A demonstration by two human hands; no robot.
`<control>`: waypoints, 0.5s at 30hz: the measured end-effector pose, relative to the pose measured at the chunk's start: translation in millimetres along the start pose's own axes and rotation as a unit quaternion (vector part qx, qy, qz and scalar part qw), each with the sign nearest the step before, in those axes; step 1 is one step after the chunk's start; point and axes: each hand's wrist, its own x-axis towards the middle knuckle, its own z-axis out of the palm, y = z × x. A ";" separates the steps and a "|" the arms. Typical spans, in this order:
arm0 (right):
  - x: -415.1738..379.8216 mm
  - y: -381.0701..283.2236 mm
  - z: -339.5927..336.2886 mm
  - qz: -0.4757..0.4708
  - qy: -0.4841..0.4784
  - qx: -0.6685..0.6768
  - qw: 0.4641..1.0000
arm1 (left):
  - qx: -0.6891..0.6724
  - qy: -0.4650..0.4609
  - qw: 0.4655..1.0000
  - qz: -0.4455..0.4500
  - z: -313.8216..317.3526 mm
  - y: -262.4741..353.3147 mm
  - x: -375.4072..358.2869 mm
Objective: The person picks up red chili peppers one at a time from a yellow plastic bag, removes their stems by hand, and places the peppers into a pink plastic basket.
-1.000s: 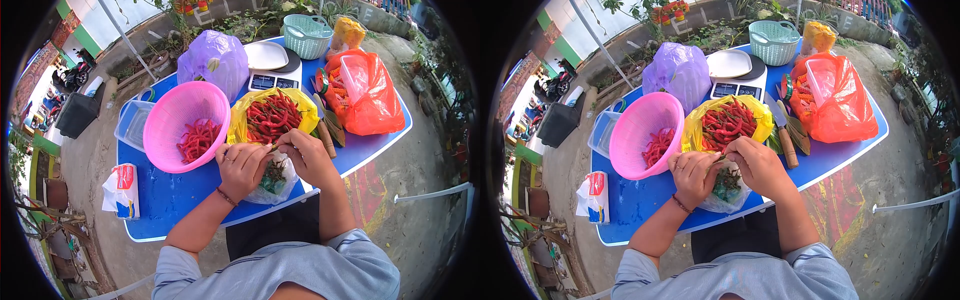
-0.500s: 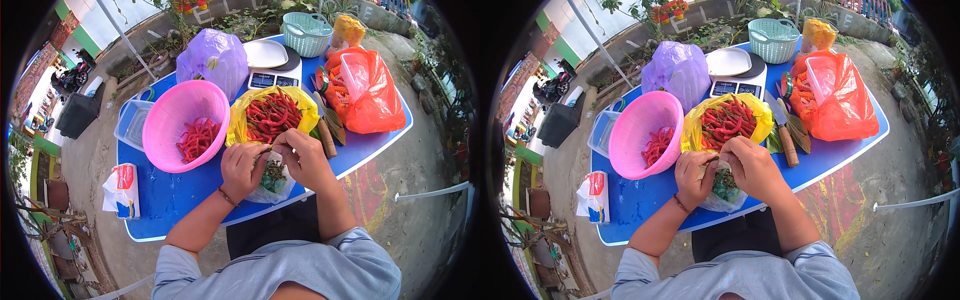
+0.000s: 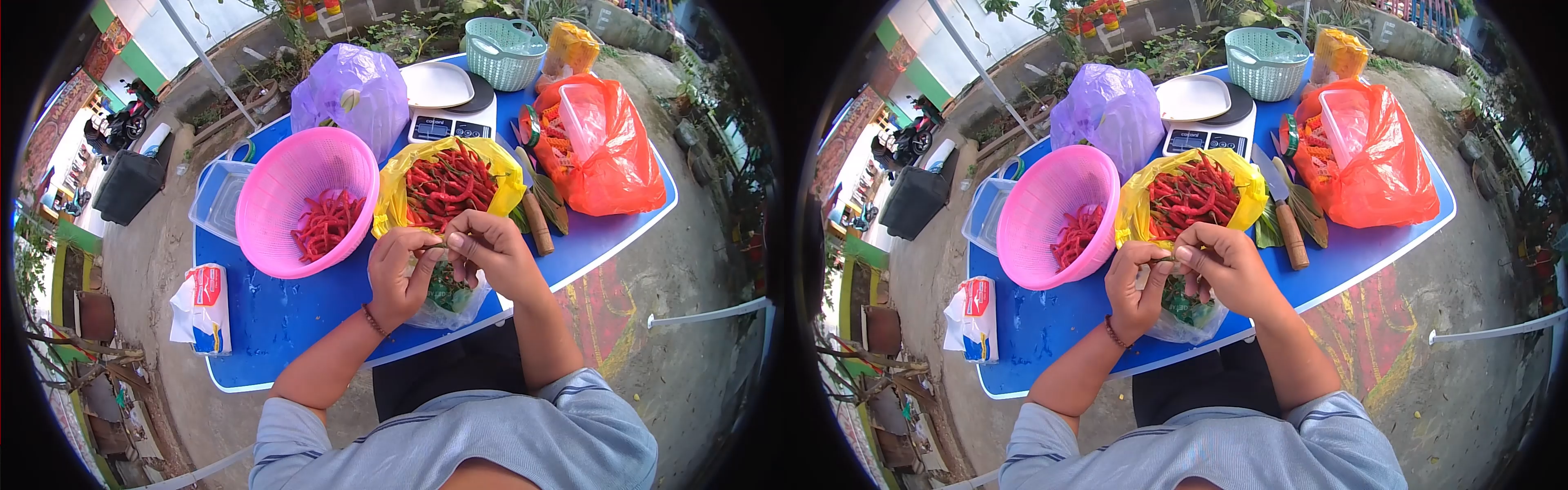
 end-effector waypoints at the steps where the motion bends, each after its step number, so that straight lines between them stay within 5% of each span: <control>1: 0.1 -0.2 -0.9 0.008 -0.005 0.018 1.000 | -0.012 -0.002 1.000 -0.003 -0.2 0.4 0.5; 8: -5.7 -2.5 -8.3 0.012 -0.004 -0.053 0.998 | -0.022 0.015 1.000 -0.014 -0.2 1.8 -1.0; 11: -8.7 1.8 -16.1 -0.092 -0.016 -0.191 0.977 | 0.006 0.025 0.999 0.019 -0.7 0.5 1.1; 15: -12.2 -14.9 -10.4 -0.101 0.015 -0.236 0.966 | 0.041 0.032 0.998 0.047 1.8 -8.2 -1.9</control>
